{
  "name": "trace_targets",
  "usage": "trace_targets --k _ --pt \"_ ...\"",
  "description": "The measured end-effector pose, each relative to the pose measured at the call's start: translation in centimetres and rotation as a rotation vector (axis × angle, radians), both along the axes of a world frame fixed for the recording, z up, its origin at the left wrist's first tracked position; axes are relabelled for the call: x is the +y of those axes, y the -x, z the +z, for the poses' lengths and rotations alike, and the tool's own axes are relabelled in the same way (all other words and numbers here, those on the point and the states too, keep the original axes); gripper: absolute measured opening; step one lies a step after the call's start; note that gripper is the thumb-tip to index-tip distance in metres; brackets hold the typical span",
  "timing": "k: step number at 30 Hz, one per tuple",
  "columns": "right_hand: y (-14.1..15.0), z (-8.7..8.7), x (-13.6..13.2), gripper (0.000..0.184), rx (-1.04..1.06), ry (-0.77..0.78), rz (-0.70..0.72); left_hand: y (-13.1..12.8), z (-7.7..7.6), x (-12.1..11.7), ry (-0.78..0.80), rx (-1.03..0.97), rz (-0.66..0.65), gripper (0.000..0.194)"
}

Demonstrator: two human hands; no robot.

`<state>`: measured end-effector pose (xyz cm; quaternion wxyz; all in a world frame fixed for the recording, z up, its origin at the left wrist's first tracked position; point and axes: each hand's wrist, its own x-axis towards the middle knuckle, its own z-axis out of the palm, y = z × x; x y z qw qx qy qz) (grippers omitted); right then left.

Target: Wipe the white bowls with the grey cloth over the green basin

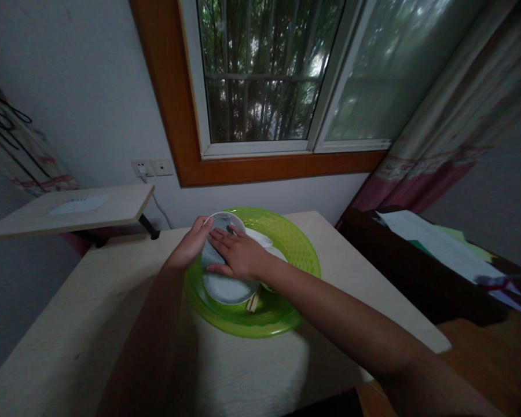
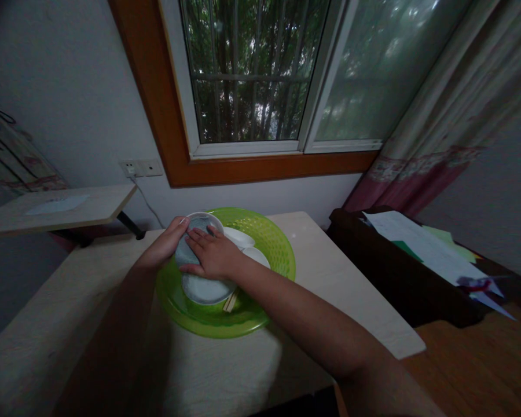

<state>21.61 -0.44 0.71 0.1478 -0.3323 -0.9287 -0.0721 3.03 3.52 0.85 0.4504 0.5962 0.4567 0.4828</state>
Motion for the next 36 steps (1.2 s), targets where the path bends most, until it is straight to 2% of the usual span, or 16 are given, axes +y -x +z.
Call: trace_targets --k 7,14,20,23,27,31,36 --pt "-0.4 0.1 0.1 0.091 -0.045 -0.110 -0.103 0.1 0.4 -0.3 0.086 -0.046 0.054 0.042" --pt "-0.2 1.6 -0.6 0.055 -0.088 -0.055 -0.046 0.2 0.8 -0.5 0.058 -0.105 0.135 0.046" --pt "-0.1 1.1 -0.4 0.025 -0.007 -0.012 0.042 -0.2 0.9 -0.4 0.028 -0.084 0.138 0.046" --pt "-0.2 0.8 -0.3 0.022 0.025 0.005 0.049 -0.2 0.5 -0.1 -0.002 -0.047 0.124 0.047" --pt "0.0 1.1 -0.2 0.017 -0.047 0.008 0.033 -0.1 0.2 0.1 0.008 -0.054 0.119 0.050" --pt "-0.3 1.7 0.1 0.011 -0.135 -0.049 0.035 0.5 0.4 0.0 0.036 -0.079 0.140 0.052" --pt "-0.7 2.0 0.3 0.013 -0.170 -0.127 -0.016 1.8 0.6 0.2 0.032 -0.054 0.147 0.052"
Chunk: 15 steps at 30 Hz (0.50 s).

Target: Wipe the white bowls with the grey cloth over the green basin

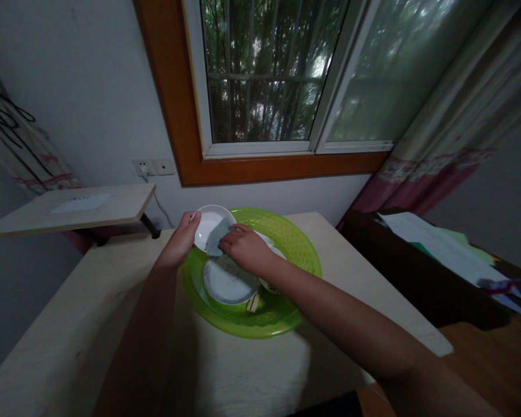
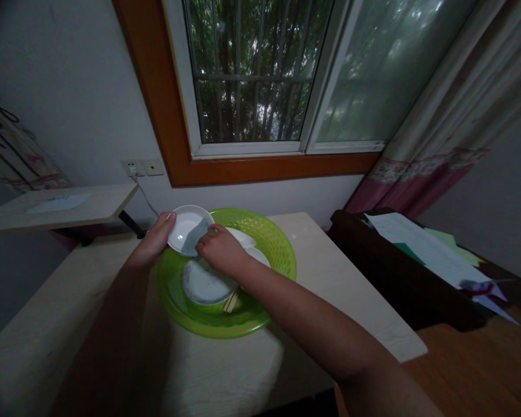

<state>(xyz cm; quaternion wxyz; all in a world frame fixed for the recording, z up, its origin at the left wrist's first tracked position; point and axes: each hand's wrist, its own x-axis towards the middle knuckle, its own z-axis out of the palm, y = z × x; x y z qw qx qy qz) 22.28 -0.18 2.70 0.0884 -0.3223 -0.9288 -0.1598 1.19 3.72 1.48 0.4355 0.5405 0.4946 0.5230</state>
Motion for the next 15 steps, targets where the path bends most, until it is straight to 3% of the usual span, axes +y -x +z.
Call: trace_targets --k 5,10,15 --pt "0.2 -0.2 0.0 0.016 -0.008 -0.033 0.007 0.6 0.3 0.0 -0.016 0.013 0.005 0.051" --pt "0.2 -0.4 0.2 0.014 0.003 0.030 0.068 -0.6 0.9 -0.8 -0.002 0.024 0.011 0.045" --pt "0.5 -0.8 0.0 0.023 0.104 0.119 0.096 -2.0 0.0 -0.4 -0.014 0.030 0.007 0.042"
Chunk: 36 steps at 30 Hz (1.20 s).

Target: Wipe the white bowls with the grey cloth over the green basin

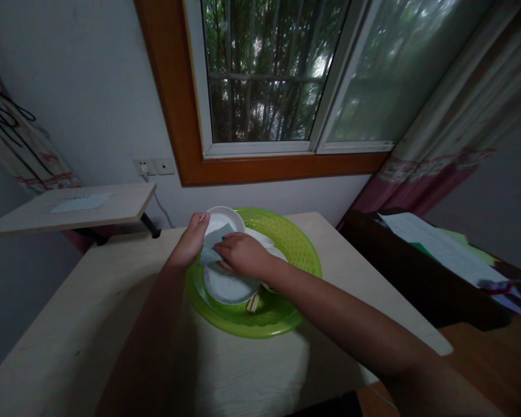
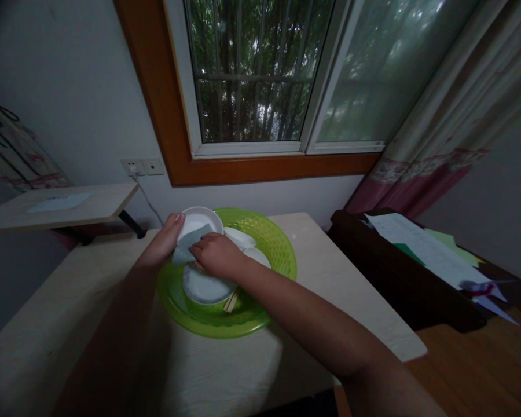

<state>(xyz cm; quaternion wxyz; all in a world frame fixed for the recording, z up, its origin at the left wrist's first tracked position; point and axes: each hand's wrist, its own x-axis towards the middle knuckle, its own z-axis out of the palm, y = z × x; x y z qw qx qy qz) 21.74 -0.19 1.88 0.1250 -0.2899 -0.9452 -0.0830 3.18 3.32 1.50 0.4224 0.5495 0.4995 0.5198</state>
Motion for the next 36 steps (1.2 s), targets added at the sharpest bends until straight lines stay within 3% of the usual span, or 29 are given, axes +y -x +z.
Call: trace_targets --k 5,11,17,24,27,36 --pt "0.4 -0.6 -0.4 0.055 0.097 0.009 0.026 -0.4 -0.3 0.2 -0.044 0.090 -0.019 0.037" --pt "0.3 -1.3 -0.1 0.080 0.032 -0.006 -0.076 -0.7 -0.5 -0.2 0.054 -0.044 -0.083 0.040" --pt "-0.2 -1.0 0.1 0.082 -0.016 -0.097 -0.174 -0.4 -0.4 -0.3 0.089 -0.057 -0.102 0.042" --pt "-0.1 0.0 -0.4 0.047 -0.080 -0.095 -0.156 0.3 0.6 -0.6 0.080 -0.069 0.006 0.046" --pt "-0.1 0.1 -0.5 0.044 -0.059 -0.044 -0.101 0.4 0.8 -0.8 0.098 -0.052 0.022 0.047" --pt "-0.3 -0.4 -0.3 0.082 0.114 0.004 0.004 0.9 0.9 -0.5 0.056 -0.100 0.056 0.047"
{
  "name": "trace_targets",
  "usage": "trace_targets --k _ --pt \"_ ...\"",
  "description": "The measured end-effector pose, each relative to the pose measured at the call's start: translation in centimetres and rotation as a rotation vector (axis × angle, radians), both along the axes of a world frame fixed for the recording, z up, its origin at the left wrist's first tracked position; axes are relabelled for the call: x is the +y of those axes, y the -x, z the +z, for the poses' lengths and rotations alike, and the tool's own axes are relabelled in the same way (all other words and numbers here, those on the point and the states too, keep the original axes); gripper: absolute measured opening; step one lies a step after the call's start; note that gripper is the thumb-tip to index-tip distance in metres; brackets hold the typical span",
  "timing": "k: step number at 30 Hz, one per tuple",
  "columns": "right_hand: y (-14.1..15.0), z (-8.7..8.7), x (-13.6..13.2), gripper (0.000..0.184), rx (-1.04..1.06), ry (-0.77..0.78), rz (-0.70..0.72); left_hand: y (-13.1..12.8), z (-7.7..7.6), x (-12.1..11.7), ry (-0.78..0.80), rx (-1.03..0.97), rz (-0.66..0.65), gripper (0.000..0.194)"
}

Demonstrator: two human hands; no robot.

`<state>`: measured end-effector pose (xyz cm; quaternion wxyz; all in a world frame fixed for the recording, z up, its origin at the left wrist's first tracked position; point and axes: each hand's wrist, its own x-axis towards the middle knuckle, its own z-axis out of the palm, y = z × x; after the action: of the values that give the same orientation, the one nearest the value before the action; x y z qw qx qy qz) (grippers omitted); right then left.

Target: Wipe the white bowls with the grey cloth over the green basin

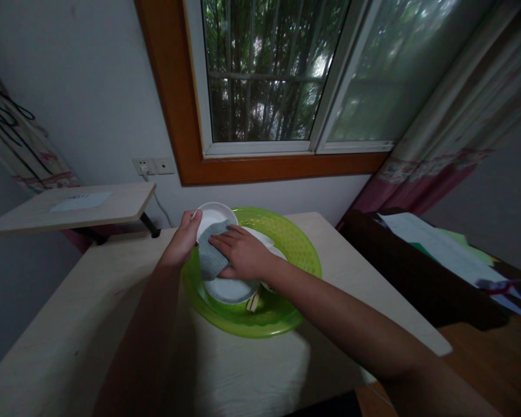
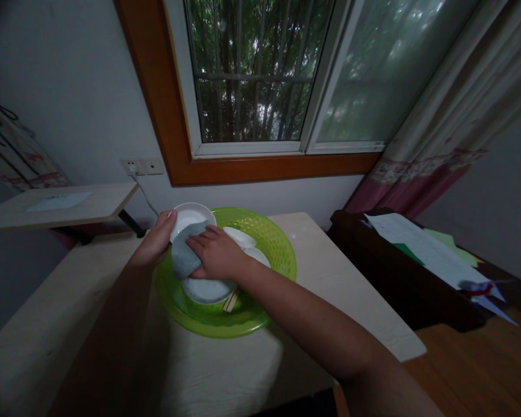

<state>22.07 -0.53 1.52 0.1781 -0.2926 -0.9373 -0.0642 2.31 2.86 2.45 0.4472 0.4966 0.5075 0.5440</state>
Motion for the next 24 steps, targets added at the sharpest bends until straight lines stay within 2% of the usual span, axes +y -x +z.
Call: trace_targets --k 5,8,16,24 --pt "0.2 0.1 0.0 0.099 0.040 -0.006 0.020 0.4 -0.2 0.1 -0.016 0.021 0.009 0.047" --pt "0.2 0.1 0.1 0.101 0.052 -0.006 0.022 0.6 -0.6 0.4 -0.020 -0.013 0.008 0.048" --pt "-0.3 0.7 0.0 0.078 0.054 0.013 0.097 0.7 -0.8 0.5 -0.025 -0.055 0.002 0.051" --pt "0.2 -0.4 0.8 0.046 0.092 -0.036 0.022 0.3 -0.5 0.3 -0.001 -0.050 -0.021 0.048"
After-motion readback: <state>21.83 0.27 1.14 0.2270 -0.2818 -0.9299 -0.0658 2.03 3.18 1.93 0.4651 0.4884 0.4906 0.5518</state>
